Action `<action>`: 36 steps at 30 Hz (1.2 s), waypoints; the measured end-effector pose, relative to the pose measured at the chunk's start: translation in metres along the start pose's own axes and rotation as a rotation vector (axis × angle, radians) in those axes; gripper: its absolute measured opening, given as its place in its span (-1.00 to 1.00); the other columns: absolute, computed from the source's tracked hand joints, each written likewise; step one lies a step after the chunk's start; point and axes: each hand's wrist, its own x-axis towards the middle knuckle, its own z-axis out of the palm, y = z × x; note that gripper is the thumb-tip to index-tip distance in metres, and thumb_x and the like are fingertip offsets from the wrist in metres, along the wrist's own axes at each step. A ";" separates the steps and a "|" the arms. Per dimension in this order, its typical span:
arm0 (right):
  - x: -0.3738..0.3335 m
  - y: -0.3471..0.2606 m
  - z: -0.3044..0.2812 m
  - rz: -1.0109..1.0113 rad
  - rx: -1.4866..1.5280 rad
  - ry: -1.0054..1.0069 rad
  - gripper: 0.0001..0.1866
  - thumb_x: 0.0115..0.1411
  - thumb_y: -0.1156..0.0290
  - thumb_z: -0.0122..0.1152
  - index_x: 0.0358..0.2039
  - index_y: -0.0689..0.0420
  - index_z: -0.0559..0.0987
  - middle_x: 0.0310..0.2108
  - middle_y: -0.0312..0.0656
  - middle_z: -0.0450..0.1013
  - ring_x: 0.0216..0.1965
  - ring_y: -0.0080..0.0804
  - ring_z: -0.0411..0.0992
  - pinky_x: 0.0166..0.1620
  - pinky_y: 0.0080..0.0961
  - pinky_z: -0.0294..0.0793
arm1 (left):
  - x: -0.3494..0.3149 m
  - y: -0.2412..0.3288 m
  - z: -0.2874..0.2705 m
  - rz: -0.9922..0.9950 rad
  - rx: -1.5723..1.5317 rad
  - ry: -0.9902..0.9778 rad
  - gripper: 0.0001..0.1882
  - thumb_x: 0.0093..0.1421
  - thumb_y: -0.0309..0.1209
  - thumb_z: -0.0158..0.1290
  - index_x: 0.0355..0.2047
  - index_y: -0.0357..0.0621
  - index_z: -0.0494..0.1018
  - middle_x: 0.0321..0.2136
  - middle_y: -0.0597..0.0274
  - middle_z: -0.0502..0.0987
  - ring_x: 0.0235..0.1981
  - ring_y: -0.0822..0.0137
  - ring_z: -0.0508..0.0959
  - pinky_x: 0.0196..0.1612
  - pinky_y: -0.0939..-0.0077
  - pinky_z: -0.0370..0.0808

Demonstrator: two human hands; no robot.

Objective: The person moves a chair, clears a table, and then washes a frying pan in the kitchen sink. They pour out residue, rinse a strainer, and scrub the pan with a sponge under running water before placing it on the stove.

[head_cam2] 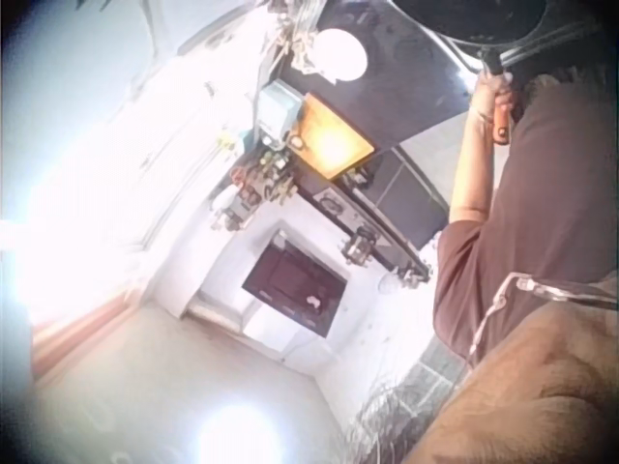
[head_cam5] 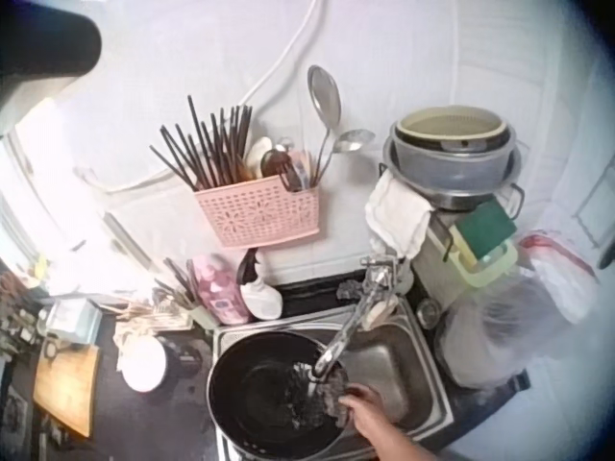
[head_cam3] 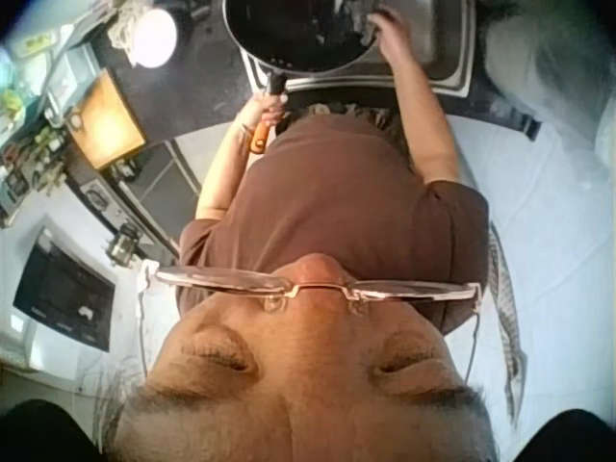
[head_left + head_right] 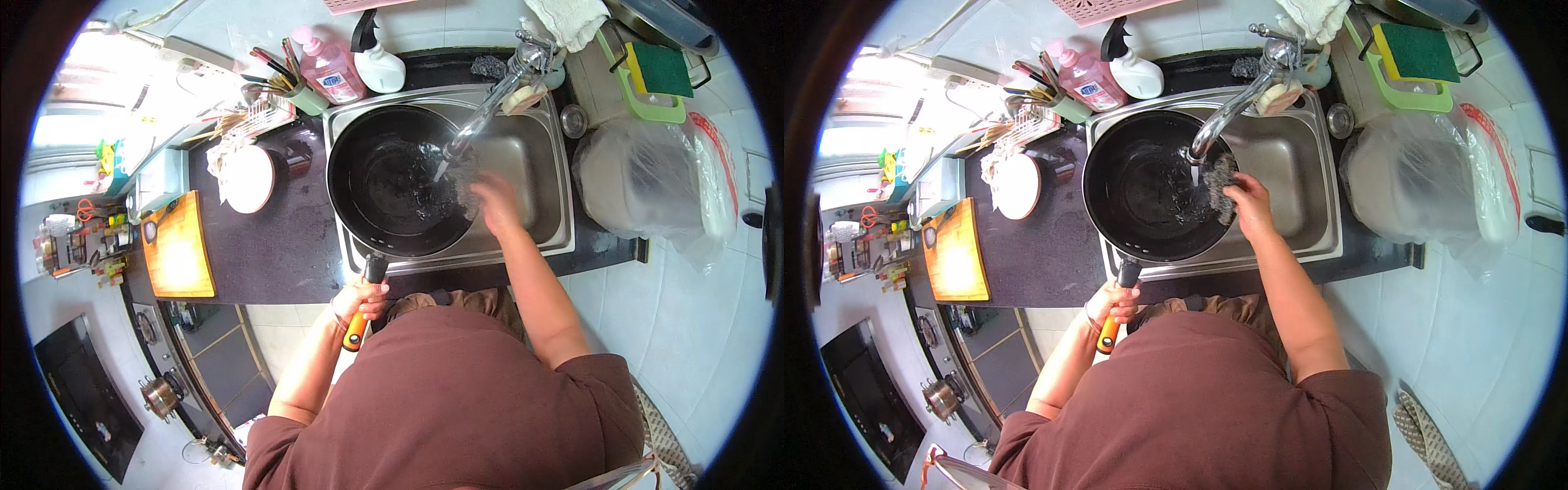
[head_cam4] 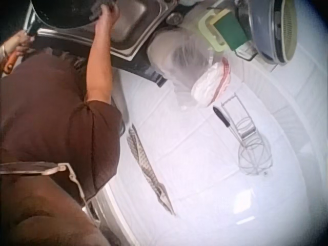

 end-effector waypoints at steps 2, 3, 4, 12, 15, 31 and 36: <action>0.000 0.004 0.017 -0.038 -0.249 0.006 -0.60 -0.11 0.53 0.22 -0.18 0.27 0.47 -0.40 -0.27 0.42 -0.41 -0.51 0.37 -0.33 -0.58 0.36 | 0.002 0.000 0.006 0.003 -0.030 -0.017 -0.89 0.11 -0.50 0.01 -0.46 -0.10 0.27 -0.81 0.48 0.17 -0.86 0.65 0.13 -0.79 0.73 0.10; 0.007 0.016 0.018 -0.162 -0.474 0.017 -0.59 -0.13 0.49 0.24 -0.19 0.28 0.47 -0.41 -0.21 0.44 -0.39 -0.44 0.39 -0.33 -0.53 0.37 | 0.002 0.001 0.010 0.012 -0.015 -0.010 -0.88 0.11 -0.51 0.01 -0.46 -0.10 0.27 -0.81 0.48 0.17 -0.86 0.64 0.13 -0.79 0.72 0.10; 0.016 0.030 0.016 -0.287 -0.698 0.031 -0.57 -0.15 0.45 0.25 -0.20 0.30 0.47 -0.41 -0.15 0.46 -0.37 -0.37 0.42 -0.33 -0.47 0.39 | 0.001 0.002 0.015 0.019 0.002 -0.006 -0.88 0.11 -0.51 0.00 -0.47 -0.10 0.26 -0.81 0.48 0.17 -0.87 0.64 0.13 -0.80 0.72 0.11; 0.074 0.013 0.115 -0.650 -0.714 0.233 -0.65 -0.10 0.31 0.29 -0.33 0.23 0.45 -0.31 -0.05 0.44 -0.23 -0.18 0.41 -0.15 -0.36 0.38 | -0.016 0.017 0.048 -0.122 0.211 -0.069 -0.81 0.09 -0.53 -0.02 -0.57 -0.07 0.19 -0.80 0.44 0.16 -0.87 0.61 0.15 -0.80 0.68 0.14; 0.027 0.035 0.123 -0.549 -0.667 -0.406 -0.64 -0.07 0.32 0.28 -0.28 0.21 0.47 -0.27 -0.05 0.43 -0.19 -0.18 0.40 -0.10 -0.37 0.36 | -0.005 0.019 0.044 -0.046 0.292 -0.036 -0.80 0.08 -0.54 -0.02 -0.59 -0.07 0.18 -0.81 0.43 0.16 -0.87 0.61 0.15 -0.80 0.68 0.15; 0.020 0.036 0.106 -0.571 -0.723 -0.677 -0.68 -0.09 0.40 0.26 -0.27 0.17 0.49 -0.34 -0.06 0.39 -0.25 -0.13 0.39 -0.17 -0.39 0.38 | 0.000 0.030 0.041 -0.178 0.151 -0.062 -0.73 0.09 -0.56 -0.05 -0.67 -0.05 0.13 -0.79 0.43 0.16 -0.84 0.60 0.18 -0.79 0.67 0.14; -0.037 0.013 0.096 -0.751 -0.757 -0.760 -0.56 -0.11 0.59 0.27 -0.13 0.10 0.51 -0.34 -0.17 0.28 -0.29 -0.32 0.32 -0.23 -0.47 0.37 | 0.013 0.033 0.037 -0.148 0.229 0.028 -0.72 0.09 -0.55 -0.04 -0.66 -0.05 0.13 -0.79 0.44 0.15 -0.84 0.59 0.17 -0.79 0.67 0.12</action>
